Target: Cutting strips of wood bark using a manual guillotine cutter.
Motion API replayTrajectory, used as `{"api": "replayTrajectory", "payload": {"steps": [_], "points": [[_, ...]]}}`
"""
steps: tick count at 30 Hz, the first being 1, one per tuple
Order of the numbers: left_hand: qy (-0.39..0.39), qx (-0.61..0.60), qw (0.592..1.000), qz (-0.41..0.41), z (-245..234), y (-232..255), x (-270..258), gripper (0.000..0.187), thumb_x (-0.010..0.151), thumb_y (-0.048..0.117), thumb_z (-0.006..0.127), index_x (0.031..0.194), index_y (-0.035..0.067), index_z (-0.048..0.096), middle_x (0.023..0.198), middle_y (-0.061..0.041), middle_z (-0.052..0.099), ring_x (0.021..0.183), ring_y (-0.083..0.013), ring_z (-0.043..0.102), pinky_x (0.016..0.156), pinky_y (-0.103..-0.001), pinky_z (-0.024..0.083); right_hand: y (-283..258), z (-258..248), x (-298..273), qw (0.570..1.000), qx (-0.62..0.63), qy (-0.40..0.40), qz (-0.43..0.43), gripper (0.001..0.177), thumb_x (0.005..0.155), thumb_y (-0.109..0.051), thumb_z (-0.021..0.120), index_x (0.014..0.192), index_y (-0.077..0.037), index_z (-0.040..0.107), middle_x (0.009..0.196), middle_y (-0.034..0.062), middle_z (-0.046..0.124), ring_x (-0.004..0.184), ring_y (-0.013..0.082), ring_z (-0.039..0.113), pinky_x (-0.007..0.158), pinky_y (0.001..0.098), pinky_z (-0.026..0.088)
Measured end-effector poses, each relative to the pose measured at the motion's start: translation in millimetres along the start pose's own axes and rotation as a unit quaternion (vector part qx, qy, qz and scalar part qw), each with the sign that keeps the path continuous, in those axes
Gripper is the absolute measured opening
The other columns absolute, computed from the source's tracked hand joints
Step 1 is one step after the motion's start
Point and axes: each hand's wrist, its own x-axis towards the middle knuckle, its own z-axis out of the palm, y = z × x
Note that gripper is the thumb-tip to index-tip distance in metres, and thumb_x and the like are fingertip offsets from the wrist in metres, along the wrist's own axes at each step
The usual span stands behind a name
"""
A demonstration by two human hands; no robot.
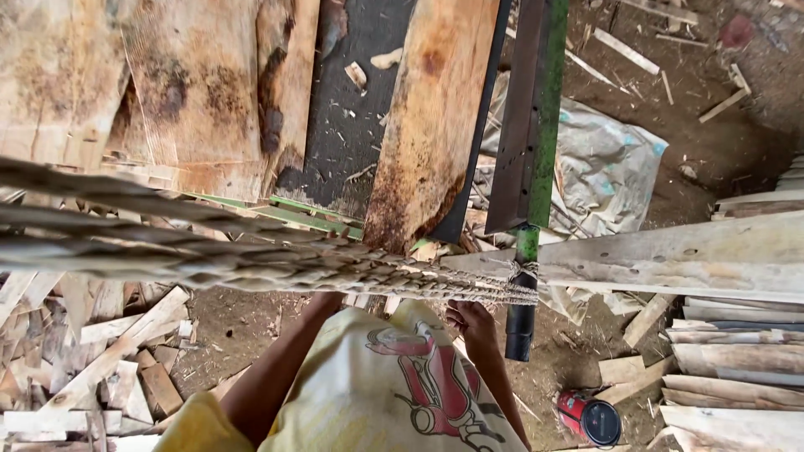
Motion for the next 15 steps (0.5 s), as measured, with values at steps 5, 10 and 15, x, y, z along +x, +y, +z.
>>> {"api": "replayTrajectory", "payload": {"steps": [5,10,15], "points": [[-0.043,-0.079,0.994,-0.063,1,-12,-10,0.050,0.100,0.030,0.056,0.142,0.004,0.051,0.135,-0.020,0.055,0.109,-0.0289,0.056,0.088,-0.045,0.050,4,-5,2,1.000,-0.014,0.000,0.012,0.022,0.105,-0.016,0.056,0.113,0.003,0.063,0.112,0.0145,0.076,0.093,0.0196,0.072,0.074,0.0307,0.056],[-0.080,-0.160,0.977,-0.119,-2,-32,-17,0.058,0.099,0.037,0.055,0.146,0.004,0.045,0.141,-0.020,0.049,0.116,-0.0297,0.052,0.094,-0.047,0.047,-3,13,3,0.994,-0.101,-0.035,0.005,0.026,0.104,-0.018,0.057,0.121,0.001,0.065,0.114,0.0149,0.075,0.097,0.0210,0.073,0.081,0.0317,0.061],[-0.117,-0.236,0.949,-0.174,0,-26,-13,0.067,0.098,0.044,0.055,0.151,0.005,0.039,0.147,-0.019,0.043,0.124,-0.0305,0.048,0.100,-0.049,0.044,-5,24,3,0.981,-0.173,-0.084,-0.031,0.033,0.102,-0.022,0.056,0.127,-0.001,0.063,0.118,0.0143,0.074,0.104,0.0225,0.075,0.090,0.0341,0.064]]}}
